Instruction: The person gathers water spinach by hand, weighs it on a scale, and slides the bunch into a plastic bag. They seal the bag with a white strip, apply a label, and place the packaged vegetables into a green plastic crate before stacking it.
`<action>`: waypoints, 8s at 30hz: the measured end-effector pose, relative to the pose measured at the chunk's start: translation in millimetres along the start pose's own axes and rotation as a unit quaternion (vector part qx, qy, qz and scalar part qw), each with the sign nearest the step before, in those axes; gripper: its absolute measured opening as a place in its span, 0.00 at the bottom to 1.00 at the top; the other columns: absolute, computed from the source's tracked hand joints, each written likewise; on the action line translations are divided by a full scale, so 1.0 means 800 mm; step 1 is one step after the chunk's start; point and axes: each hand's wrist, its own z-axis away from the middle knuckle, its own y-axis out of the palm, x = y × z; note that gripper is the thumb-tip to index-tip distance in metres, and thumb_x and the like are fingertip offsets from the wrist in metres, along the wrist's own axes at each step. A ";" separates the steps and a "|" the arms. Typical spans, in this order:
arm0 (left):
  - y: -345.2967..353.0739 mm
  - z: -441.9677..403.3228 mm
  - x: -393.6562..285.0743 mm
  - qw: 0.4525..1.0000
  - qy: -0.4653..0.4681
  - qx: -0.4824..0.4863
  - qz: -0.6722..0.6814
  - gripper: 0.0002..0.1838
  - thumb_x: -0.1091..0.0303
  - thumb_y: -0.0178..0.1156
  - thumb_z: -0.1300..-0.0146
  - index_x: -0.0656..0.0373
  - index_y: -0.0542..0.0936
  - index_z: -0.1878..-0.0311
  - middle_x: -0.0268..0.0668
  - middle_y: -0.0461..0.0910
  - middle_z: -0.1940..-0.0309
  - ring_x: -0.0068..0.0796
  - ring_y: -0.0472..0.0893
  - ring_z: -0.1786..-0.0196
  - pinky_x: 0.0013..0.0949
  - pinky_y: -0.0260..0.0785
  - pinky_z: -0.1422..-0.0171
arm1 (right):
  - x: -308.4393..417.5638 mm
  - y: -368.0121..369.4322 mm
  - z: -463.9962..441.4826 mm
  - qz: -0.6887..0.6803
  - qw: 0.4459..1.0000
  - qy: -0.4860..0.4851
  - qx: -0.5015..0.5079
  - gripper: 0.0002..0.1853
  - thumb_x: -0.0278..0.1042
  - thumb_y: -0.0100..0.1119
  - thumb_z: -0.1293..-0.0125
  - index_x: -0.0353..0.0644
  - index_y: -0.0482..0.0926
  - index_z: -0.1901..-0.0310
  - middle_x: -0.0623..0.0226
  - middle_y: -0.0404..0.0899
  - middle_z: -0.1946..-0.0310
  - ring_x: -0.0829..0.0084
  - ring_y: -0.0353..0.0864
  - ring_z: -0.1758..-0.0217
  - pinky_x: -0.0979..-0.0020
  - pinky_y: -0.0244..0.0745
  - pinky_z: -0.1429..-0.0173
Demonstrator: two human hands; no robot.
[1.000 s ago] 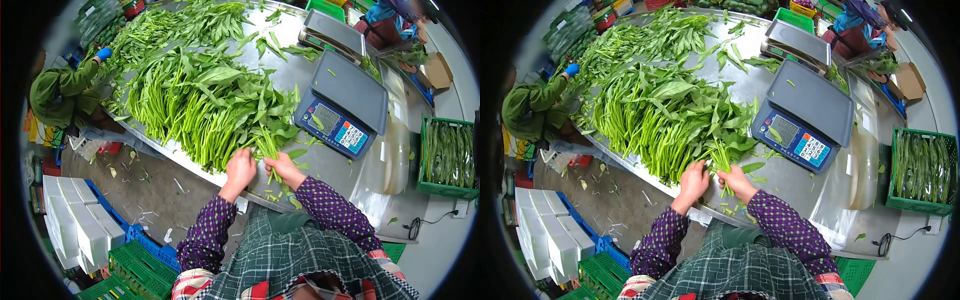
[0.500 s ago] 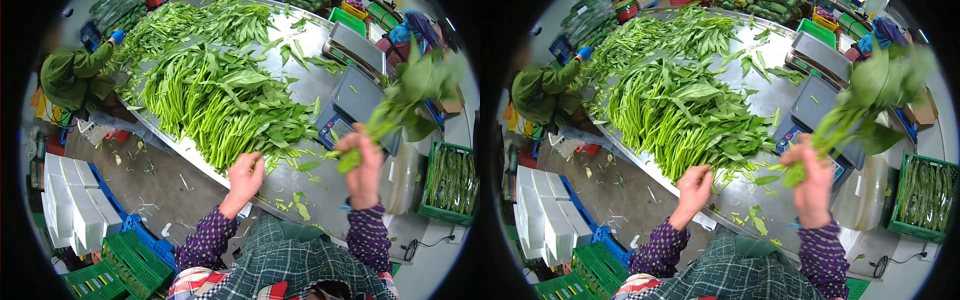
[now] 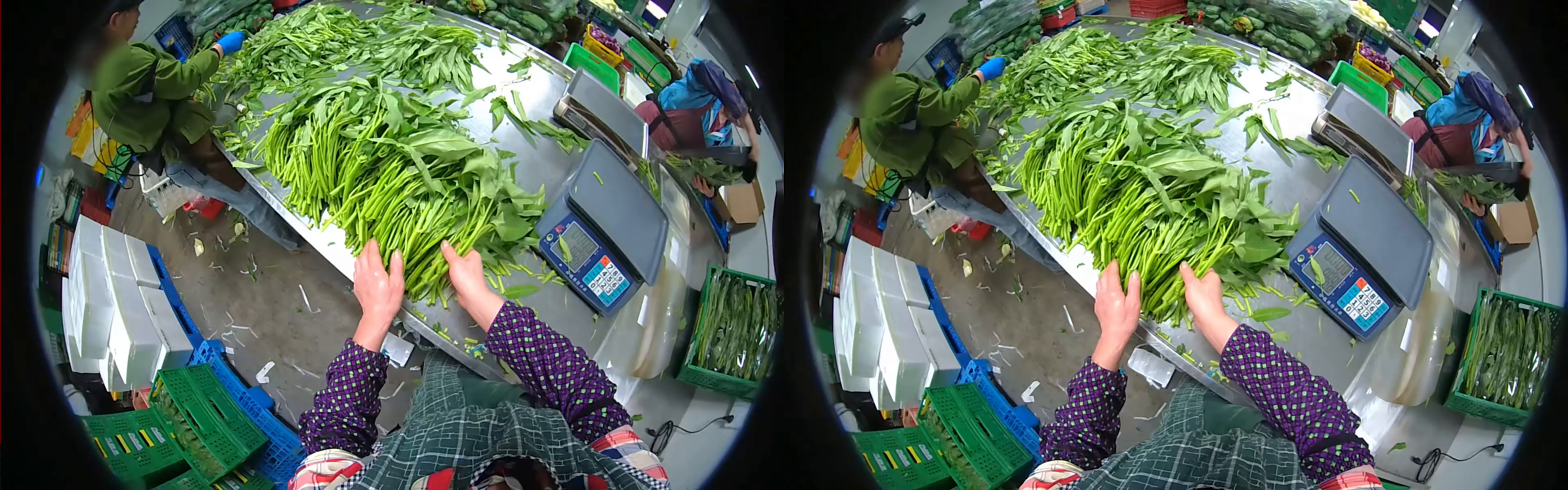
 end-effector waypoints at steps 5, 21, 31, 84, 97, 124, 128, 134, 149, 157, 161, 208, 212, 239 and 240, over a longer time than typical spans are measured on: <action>0.009 -0.002 -0.009 0.999 -0.009 0.022 0.022 0.24 0.60 0.57 0.37 0.70 0.73 0.46 0.53 0.76 0.53 0.51 0.73 0.51 0.47 0.65 0.45 | 0.025 0.006 0.015 0.030 0.999 -0.008 0.019 0.14 0.35 0.58 0.33 0.31 0.78 0.55 0.65 0.81 0.63 0.75 0.77 0.67 0.71 0.72 0.64; -0.044 -0.038 -0.026 0.997 0.050 0.011 0.060 0.18 0.60 0.62 0.43 0.64 0.78 0.56 0.46 0.79 0.59 0.47 0.77 0.60 0.46 0.71 0.55 | 0.107 0.009 0.029 0.205 0.973 -0.026 0.101 0.19 0.47 0.70 0.44 0.35 0.82 0.67 0.69 0.80 0.77 0.78 0.72 0.87 0.74 0.69 0.82; -0.022 -0.171 -0.021 0.990 0.054 0.133 -0.008 0.25 0.51 0.69 0.55 0.64 0.79 0.62 0.48 0.81 0.62 0.45 0.81 0.57 0.45 0.73 0.52 | 0.077 -0.021 0.053 -0.132 0.990 0.046 0.020 0.11 0.31 0.60 0.34 0.34 0.74 0.56 0.61 0.79 0.67 0.69 0.81 0.68 0.66 0.80 0.61; -0.011 -0.189 -0.069 0.920 -0.043 0.299 0.250 0.14 0.67 0.63 0.44 0.69 0.82 0.59 0.36 0.83 0.70 0.22 0.78 0.70 0.30 0.73 0.63 | 0.157 0.020 0.025 -0.099 0.979 -0.105 0.142 0.20 0.24 0.69 0.46 0.37 0.77 0.51 0.69 0.82 0.60 0.76 0.81 0.61 0.72 0.76 0.53; 0.016 -0.141 -0.076 0.947 -0.043 0.197 0.250 0.29 0.52 0.57 0.40 0.66 0.72 0.43 0.63 0.78 0.55 0.58 0.78 0.51 0.49 0.68 0.43 | 0.170 0.009 -0.013 -0.016 0.976 -0.153 0.157 0.23 0.21 0.68 0.48 0.34 0.74 0.49 0.67 0.81 0.57 0.75 0.79 0.56 0.72 0.74 0.48; 0.012 -0.083 -0.051 0.974 0.223 0.021 -0.039 0.35 0.58 0.64 0.43 0.70 0.66 0.37 0.57 0.66 0.37 0.54 0.66 0.36 0.50 0.58 0.33 | 0.404 -0.368 0.042 0.110 0.955 -0.268 -0.066 0.15 0.27 0.64 0.50 0.33 0.78 0.59 0.63 0.81 0.70 0.70 0.82 0.73 0.71 0.79 0.63; 0.003 -0.068 -0.038 0.978 0.187 0.058 -0.069 0.36 0.58 0.68 0.48 0.71 0.68 0.41 0.57 0.70 0.45 0.55 0.70 0.43 0.47 0.63 0.38 | 0.297 -0.458 -0.006 0.229 0.956 -0.113 -0.146 0.12 0.31 0.74 0.58 0.35 0.84 0.72 0.66 0.84 0.73 0.74 0.80 0.73 0.71 0.75 0.66; -0.012 -0.088 -0.037 0.972 0.156 0.137 -0.111 0.28 0.58 0.71 0.53 0.67 0.75 0.53 0.49 0.74 0.60 0.50 0.74 0.57 0.45 0.68 0.55 | 0.283 -0.452 0.008 0.186 0.974 -0.037 -0.128 0.27 0.43 0.80 0.58 0.29 0.82 0.63 0.58 0.83 0.68 0.72 0.81 0.67 0.71 0.76 0.61; -0.010 -0.110 -0.080 0.913 -0.060 0.319 0.247 0.09 0.70 0.66 0.46 0.67 0.79 0.70 0.27 0.74 0.81 0.15 0.68 0.79 0.24 0.57 0.76 | 0.122 -0.092 0.048 0.101 0.966 -0.035 0.234 0.26 0.53 0.58 0.34 0.30 0.81 0.60 0.63 0.81 0.72 0.77 0.80 0.69 0.75 0.76 0.66; 0.008 -0.093 -0.081 0.806 -0.222 0.379 0.397 0.15 0.61 0.57 0.32 0.63 0.80 0.68 0.31 0.77 0.77 0.19 0.76 0.75 0.25 0.74 0.69 | 0.122 -0.046 0.034 0.089 0.968 -0.015 0.235 0.18 0.44 0.59 0.33 0.31 0.80 0.63 0.72 0.78 0.76 0.83 0.74 0.75 0.79 0.70 0.71; 0.011 -0.085 -0.089 0.825 -0.167 0.379 0.386 0.16 0.61 0.55 0.32 0.65 0.80 0.67 0.34 0.80 0.75 0.20 0.78 0.75 0.24 0.72 0.71 | 0.108 -0.050 0.025 0.170 0.960 -0.129 0.182 0.16 0.41 0.60 0.34 0.33 0.81 0.67 0.68 0.80 0.76 0.79 0.74 0.75 0.73 0.71 0.68; 0.015 0.043 -0.186 0.888 0.314 0.031 0.334 0.28 0.54 0.44 0.29 0.72 0.68 0.40 0.56 0.64 0.36 0.52 0.66 0.34 0.47 0.56 0.30 | 0.263 -0.210 0.106 0.013 0.944 -0.327 -0.039 0.10 0.35 0.54 0.31 0.36 0.72 0.57 0.74 0.73 0.75 0.85 0.70 0.76 0.78 0.66 0.75; 0.015 0.054 -0.154 0.906 0.296 0.079 0.292 0.20 0.65 0.49 0.33 0.72 0.72 0.46 0.56 0.68 0.40 0.52 0.69 0.38 0.44 0.61 0.34 | 0.340 -0.323 0.069 0.191 0.851 -0.433 -0.229 0.17 0.38 0.54 0.33 0.28 0.72 0.54 0.51 0.80 0.63 0.64 0.79 0.61 0.66 0.73 0.56; -0.008 -0.089 -0.006 0.924 -0.157 0.283 0.204 0.10 0.68 0.62 0.41 0.67 0.79 0.68 0.33 0.75 0.82 0.19 0.70 0.86 0.25 0.61 0.83 | 0.034 -0.218 0.145 0.441 0.865 -0.218 0.099 0.15 0.42 0.59 0.38 0.40 0.79 0.55 0.57 0.80 0.63 0.54 0.80 0.58 0.56 0.74 0.56; -0.019 -0.085 -0.022 0.891 -0.190 0.285 0.298 0.09 0.68 0.61 0.40 0.64 0.78 0.71 0.28 0.69 0.85 0.18 0.68 0.86 0.23 0.59 0.83 | 0.030 -0.214 0.144 0.436 0.864 -0.230 0.101 0.15 0.42 0.59 0.39 0.40 0.79 0.56 0.57 0.81 0.64 0.55 0.81 0.59 0.56 0.74 0.57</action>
